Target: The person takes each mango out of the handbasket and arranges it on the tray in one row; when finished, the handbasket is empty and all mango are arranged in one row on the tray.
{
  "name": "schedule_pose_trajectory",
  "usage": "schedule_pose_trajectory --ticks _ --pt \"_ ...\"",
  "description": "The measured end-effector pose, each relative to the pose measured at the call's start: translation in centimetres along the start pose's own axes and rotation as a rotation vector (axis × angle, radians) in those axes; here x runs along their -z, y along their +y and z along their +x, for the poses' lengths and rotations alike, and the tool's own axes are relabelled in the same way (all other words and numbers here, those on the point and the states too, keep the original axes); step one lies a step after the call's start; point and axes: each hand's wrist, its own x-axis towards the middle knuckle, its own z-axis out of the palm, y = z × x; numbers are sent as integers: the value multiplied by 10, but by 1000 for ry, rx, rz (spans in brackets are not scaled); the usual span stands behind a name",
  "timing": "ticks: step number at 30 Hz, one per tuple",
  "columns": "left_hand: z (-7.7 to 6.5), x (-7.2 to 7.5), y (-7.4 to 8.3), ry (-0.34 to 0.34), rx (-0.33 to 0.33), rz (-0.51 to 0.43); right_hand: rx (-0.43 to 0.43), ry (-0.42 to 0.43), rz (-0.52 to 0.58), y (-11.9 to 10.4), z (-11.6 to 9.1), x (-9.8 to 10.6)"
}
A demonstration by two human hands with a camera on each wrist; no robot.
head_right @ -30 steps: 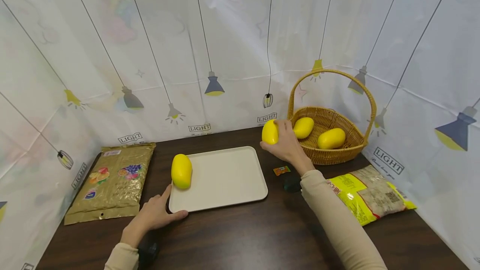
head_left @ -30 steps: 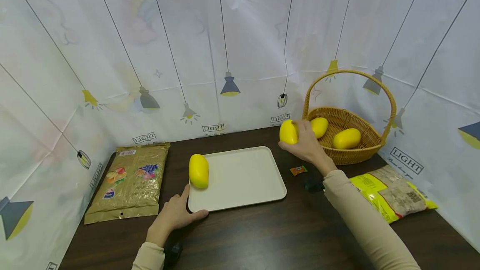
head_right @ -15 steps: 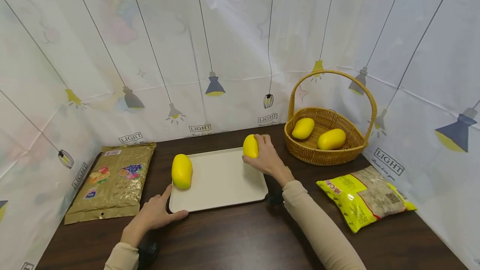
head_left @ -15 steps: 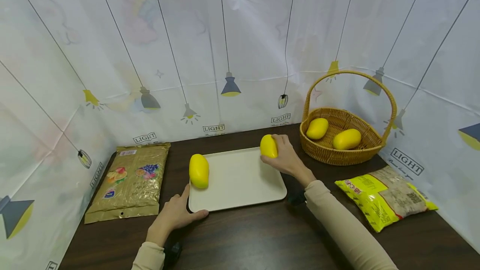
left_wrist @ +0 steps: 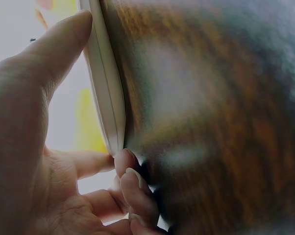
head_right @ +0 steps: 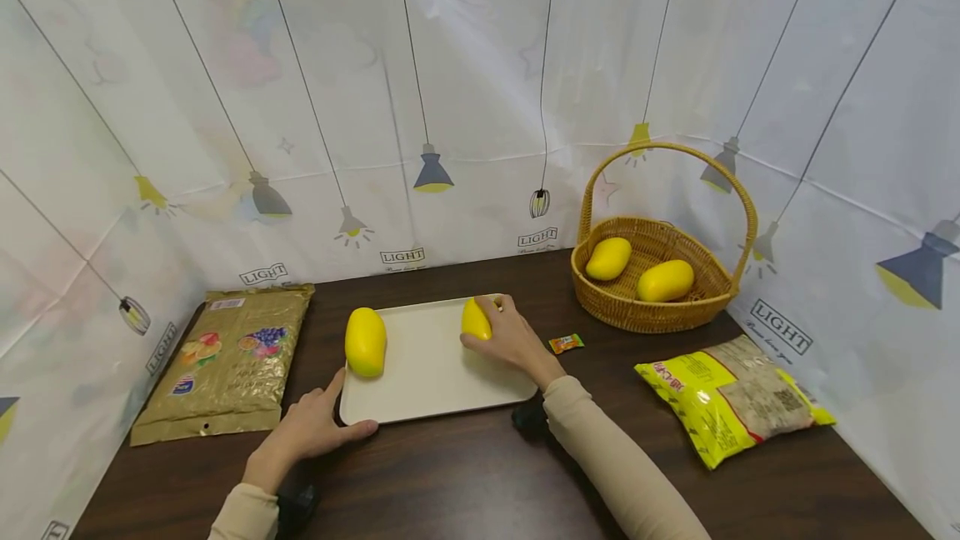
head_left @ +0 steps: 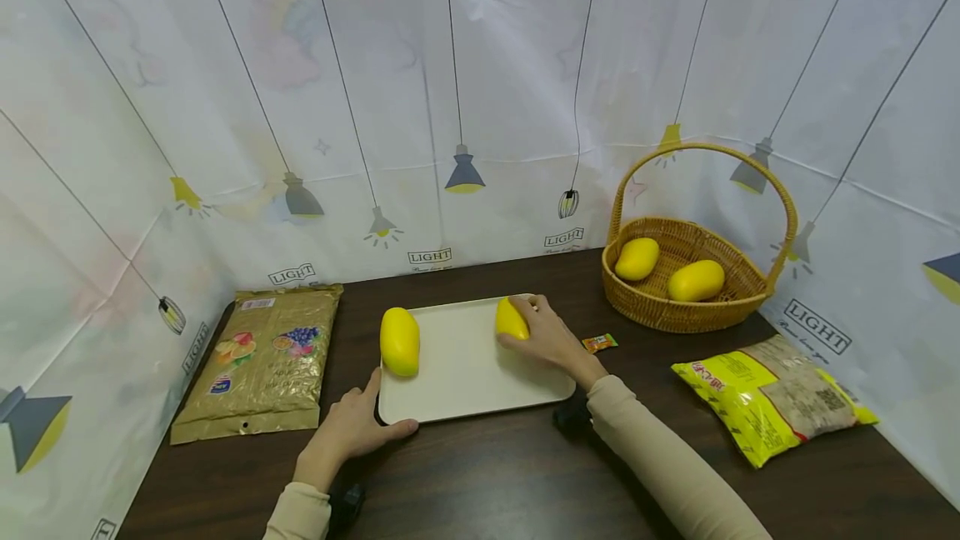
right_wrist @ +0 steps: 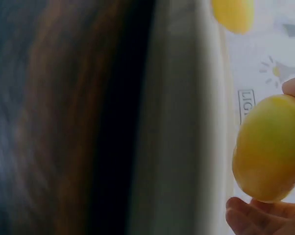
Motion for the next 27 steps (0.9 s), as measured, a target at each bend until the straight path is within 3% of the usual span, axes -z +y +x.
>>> schedule_pose_trajectory --ticks 11,27 --pt "-2 1 1 6 3 2 6 -86 -39 -13 4 -11" --pt "-2 4 4 -9 23 -9 85 -114 -19 -32 18 -26"
